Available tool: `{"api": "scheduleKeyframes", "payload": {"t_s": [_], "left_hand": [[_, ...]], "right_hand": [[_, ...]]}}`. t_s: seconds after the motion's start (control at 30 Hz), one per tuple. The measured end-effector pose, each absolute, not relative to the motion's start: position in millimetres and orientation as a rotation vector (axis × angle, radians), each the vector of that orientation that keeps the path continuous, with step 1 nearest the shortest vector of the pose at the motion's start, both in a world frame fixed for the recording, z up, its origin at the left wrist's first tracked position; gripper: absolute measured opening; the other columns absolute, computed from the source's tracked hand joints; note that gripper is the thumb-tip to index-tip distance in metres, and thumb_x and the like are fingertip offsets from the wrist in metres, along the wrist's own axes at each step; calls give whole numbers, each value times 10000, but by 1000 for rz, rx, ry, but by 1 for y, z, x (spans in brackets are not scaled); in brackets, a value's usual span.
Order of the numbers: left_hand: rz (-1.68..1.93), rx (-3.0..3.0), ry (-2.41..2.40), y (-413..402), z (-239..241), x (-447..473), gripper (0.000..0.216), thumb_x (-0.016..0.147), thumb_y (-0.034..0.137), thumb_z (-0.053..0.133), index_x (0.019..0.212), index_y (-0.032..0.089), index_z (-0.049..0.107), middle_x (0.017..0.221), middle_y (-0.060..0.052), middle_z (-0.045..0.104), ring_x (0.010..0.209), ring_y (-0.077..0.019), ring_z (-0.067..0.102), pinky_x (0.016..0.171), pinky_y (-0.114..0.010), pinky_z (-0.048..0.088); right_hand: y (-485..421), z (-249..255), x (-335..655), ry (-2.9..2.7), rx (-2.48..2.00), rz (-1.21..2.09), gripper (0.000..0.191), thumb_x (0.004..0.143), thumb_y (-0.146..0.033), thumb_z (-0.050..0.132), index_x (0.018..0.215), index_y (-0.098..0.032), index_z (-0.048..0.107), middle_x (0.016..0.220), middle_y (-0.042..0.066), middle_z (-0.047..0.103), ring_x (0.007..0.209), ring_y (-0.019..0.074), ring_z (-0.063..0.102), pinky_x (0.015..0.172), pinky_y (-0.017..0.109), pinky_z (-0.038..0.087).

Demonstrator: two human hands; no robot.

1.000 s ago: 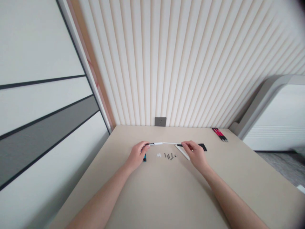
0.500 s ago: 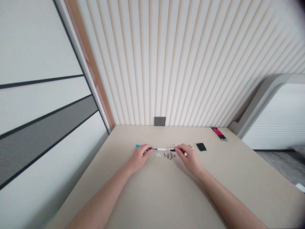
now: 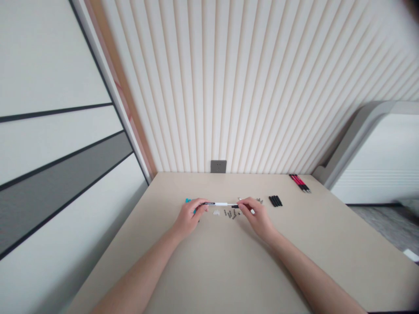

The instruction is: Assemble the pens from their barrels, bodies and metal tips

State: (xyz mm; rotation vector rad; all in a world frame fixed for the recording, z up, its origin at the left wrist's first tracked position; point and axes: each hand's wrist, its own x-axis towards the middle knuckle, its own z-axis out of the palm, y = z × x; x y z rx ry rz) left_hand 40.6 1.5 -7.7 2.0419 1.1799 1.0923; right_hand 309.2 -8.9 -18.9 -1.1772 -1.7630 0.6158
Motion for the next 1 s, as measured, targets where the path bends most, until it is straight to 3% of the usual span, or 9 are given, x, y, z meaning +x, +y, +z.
{"api": "scheduleKeyframes", "payload": {"t_s": [0.27,0.5,1.0], "left_hand": [[1075,2026,1177,-2,-5,45,246,936,344,496,973,178,673,811,-21,699,689,-135,595,641,-220,446],[1030,2072,1182,-4,0,47,310,938,367,472,815,161,668,716,-14,660,641,-126,558,625,-220,417],[1074,1839,1119,3,-17,45,302,935,402,495,1011,153,648,779,-31,681,658,-134,573,599,-222,449]], "right_hand": [[-11,-18,307,-1801,-1237,562,268,949,-407,493,885,-207,659,806,51,640,679,185,529,646,301,418],[-10,-20,309,-1835,-1205,516,233,950,-369,511,864,-204,651,799,41,630,665,169,519,629,284,417],[-11,-17,308,-1849,-1241,484,222,955,-346,507,853,-208,646,762,24,622,645,163,509,625,281,399]]}}
